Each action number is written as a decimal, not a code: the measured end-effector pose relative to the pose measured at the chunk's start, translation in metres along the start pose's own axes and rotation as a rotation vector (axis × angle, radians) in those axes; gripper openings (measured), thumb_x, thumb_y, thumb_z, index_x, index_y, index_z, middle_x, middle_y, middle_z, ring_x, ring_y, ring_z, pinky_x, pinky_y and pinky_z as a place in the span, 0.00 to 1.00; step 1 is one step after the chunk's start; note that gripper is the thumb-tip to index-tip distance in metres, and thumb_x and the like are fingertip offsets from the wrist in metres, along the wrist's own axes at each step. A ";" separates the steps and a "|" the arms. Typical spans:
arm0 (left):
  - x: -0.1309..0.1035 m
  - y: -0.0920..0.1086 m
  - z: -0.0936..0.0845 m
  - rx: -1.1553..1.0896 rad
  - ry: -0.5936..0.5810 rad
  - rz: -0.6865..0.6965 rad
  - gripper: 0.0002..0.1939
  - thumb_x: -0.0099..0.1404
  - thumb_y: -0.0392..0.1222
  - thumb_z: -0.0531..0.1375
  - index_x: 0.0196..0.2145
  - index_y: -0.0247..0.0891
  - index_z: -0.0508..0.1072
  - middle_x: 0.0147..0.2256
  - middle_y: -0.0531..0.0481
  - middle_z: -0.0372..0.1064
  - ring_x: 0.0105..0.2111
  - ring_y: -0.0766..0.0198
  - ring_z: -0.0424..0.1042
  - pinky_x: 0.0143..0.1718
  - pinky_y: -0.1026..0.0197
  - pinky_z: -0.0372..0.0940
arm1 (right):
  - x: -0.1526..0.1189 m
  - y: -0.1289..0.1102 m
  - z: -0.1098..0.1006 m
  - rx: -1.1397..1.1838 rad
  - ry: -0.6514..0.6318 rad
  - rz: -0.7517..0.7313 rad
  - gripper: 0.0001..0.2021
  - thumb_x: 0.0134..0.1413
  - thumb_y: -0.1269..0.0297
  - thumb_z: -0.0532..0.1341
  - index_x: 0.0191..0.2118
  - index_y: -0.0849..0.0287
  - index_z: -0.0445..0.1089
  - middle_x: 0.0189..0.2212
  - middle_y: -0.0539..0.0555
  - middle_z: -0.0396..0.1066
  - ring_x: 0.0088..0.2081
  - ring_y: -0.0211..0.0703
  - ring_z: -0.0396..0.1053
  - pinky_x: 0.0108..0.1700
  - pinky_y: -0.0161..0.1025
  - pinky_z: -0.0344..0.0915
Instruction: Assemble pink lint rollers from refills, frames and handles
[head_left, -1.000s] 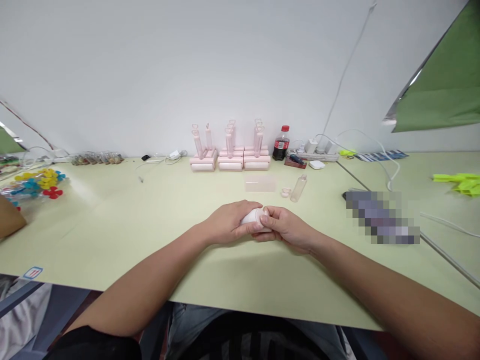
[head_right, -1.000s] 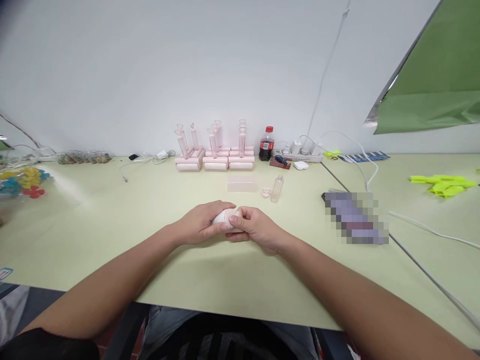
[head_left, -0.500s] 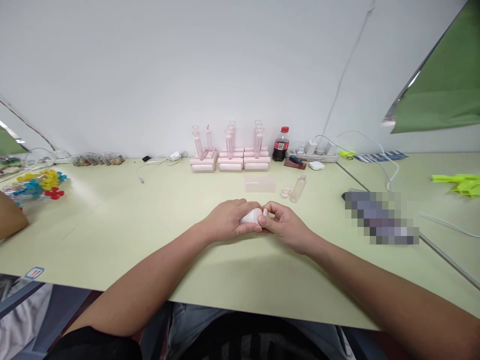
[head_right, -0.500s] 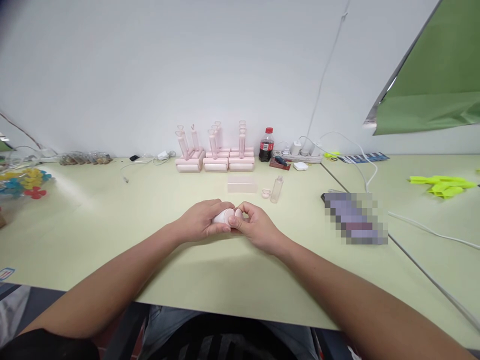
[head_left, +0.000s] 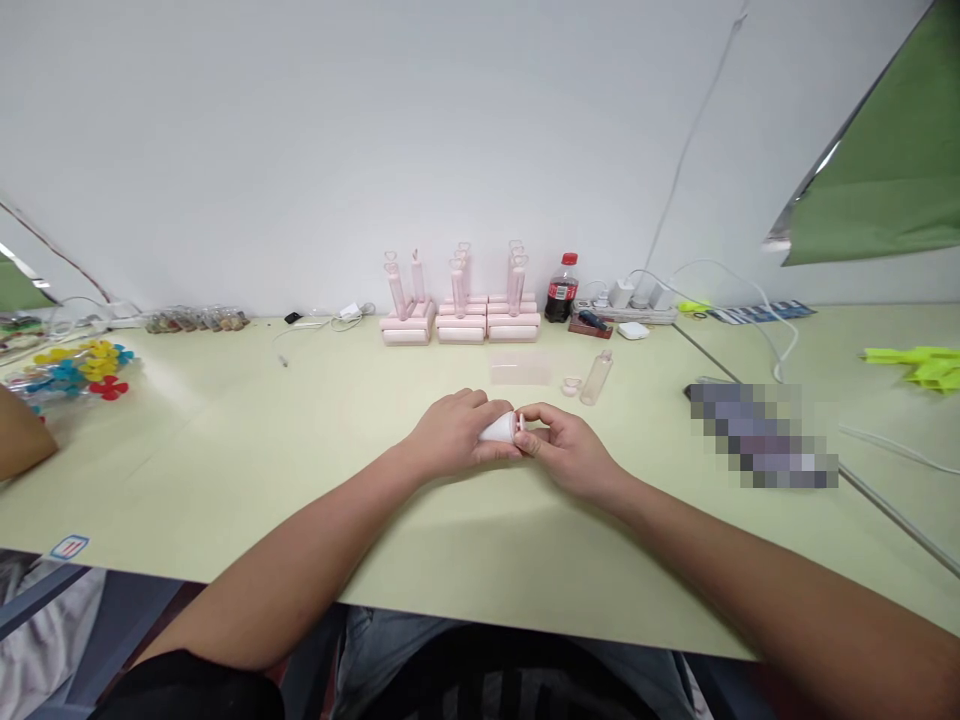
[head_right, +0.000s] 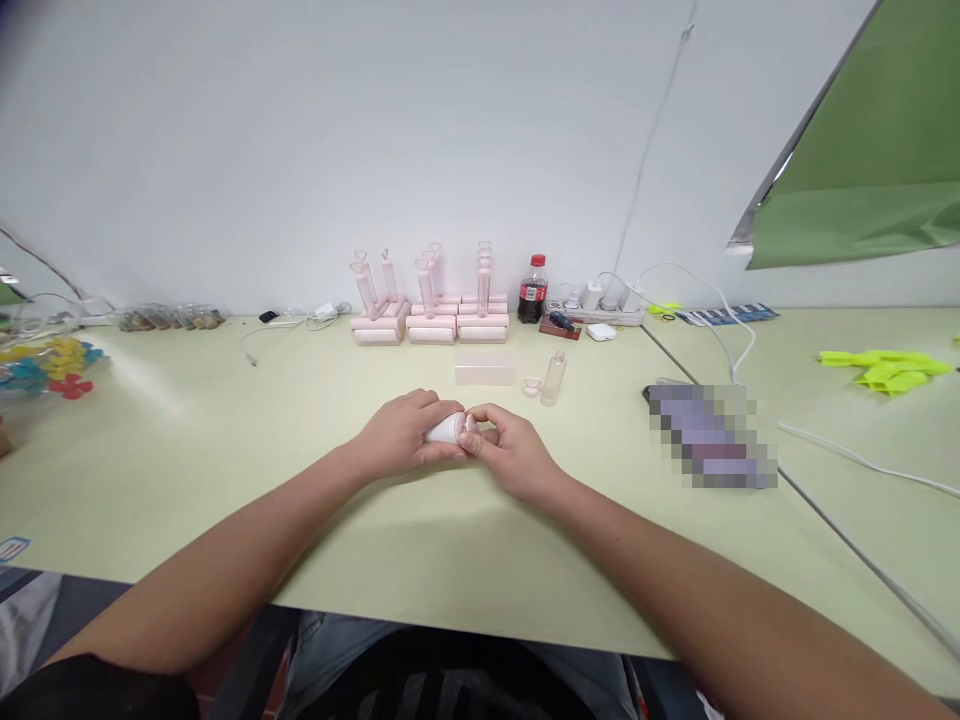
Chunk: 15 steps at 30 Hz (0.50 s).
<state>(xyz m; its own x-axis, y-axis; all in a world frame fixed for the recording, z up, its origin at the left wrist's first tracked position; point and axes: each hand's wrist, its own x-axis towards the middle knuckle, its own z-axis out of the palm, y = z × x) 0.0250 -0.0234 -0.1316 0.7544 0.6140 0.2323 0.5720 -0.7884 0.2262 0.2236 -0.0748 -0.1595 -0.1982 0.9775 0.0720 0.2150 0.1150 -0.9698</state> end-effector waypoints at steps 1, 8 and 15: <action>0.000 0.000 0.000 0.006 0.002 -0.010 0.32 0.64 0.70 0.48 0.50 0.43 0.70 0.37 0.45 0.67 0.36 0.56 0.66 0.34 0.59 0.56 | 0.000 0.000 0.000 0.009 -0.007 -0.009 0.13 0.56 0.52 0.62 0.42 0.54 0.68 0.27 0.48 0.76 0.33 0.45 0.73 0.39 0.42 0.66; 0.000 0.002 0.001 0.020 0.022 -0.049 0.30 0.64 0.69 0.49 0.47 0.42 0.71 0.36 0.46 0.67 0.35 0.57 0.68 0.32 0.61 0.56 | -0.002 0.001 0.002 0.038 0.014 -0.022 0.16 0.55 0.52 0.62 0.46 0.54 0.70 0.29 0.51 0.77 0.38 0.50 0.75 0.45 0.48 0.69; 0.000 0.004 -0.001 -0.026 0.019 -0.081 0.27 0.64 0.65 0.53 0.47 0.42 0.71 0.38 0.46 0.69 0.36 0.56 0.70 0.33 0.60 0.59 | 0.000 0.003 0.005 0.068 0.000 -0.040 0.19 0.56 0.51 0.62 0.50 0.56 0.71 0.36 0.54 0.77 0.38 0.48 0.75 0.44 0.48 0.73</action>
<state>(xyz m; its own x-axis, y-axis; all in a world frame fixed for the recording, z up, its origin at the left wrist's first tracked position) 0.0270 -0.0268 -0.1300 0.6995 0.6766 0.2300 0.6225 -0.7349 0.2690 0.2198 -0.0756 -0.1633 -0.2051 0.9725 0.1107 0.1420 0.1415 -0.9797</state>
